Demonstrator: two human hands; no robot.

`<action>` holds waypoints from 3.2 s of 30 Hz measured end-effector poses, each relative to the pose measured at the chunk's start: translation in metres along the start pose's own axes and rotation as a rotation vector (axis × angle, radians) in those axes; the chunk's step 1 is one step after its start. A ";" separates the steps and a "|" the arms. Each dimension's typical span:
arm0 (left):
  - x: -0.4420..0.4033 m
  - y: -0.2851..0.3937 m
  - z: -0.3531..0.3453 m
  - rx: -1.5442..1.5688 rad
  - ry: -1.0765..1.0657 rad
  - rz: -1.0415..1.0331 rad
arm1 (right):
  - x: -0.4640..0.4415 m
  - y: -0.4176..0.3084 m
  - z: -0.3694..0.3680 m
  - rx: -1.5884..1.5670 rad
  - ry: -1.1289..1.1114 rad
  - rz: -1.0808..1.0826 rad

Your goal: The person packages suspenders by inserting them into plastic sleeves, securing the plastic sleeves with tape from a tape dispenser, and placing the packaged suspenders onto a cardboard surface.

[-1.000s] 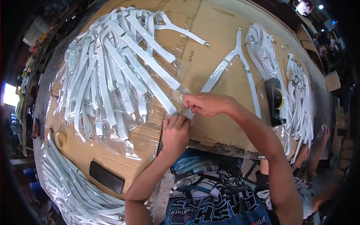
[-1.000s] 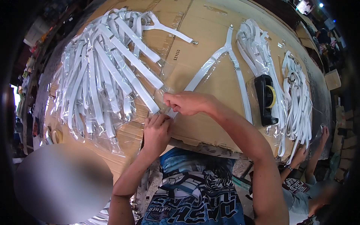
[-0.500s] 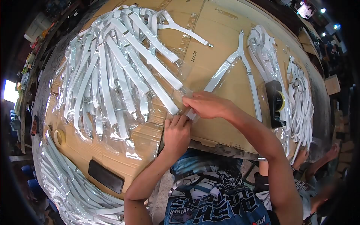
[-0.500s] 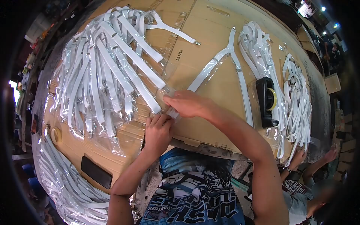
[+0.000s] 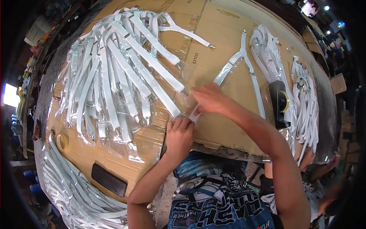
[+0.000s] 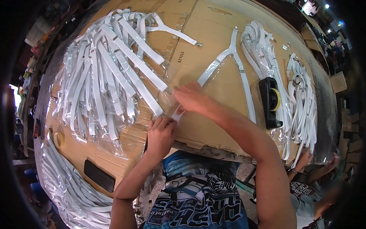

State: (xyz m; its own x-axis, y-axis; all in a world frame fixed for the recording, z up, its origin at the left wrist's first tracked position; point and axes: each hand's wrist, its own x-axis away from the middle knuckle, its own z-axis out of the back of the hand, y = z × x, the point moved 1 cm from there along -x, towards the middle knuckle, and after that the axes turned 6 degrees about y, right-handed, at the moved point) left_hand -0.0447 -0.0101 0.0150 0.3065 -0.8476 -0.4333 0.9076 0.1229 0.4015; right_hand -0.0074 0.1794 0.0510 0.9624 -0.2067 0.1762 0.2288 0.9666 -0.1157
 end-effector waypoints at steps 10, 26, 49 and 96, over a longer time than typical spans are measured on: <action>-0.004 0.008 -0.002 -0.026 -0.012 0.049 | 0.035 0.022 -0.030 -0.075 0.335 -0.153; 0.004 0.010 -0.011 -0.322 -0.039 -0.093 | 0.034 0.012 -0.027 -0.376 0.324 -0.362; 0.004 0.032 0.029 -0.032 -0.091 0.369 | 0.307 0.004 -0.079 -0.155 0.767 -0.968; -0.099 0.052 -0.058 0.216 -0.247 -0.106 | 0.212 -0.102 -0.092 -2.474 0.080 -0.753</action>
State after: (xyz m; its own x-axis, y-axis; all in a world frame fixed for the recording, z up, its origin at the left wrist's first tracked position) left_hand -0.0109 0.1101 0.0315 0.1111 -0.9526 -0.2833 0.8410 -0.0618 0.5375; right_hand 0.1867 0.0230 0.0098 0.6891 -0.2991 0.6600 -0.0231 -0.9194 -0.3926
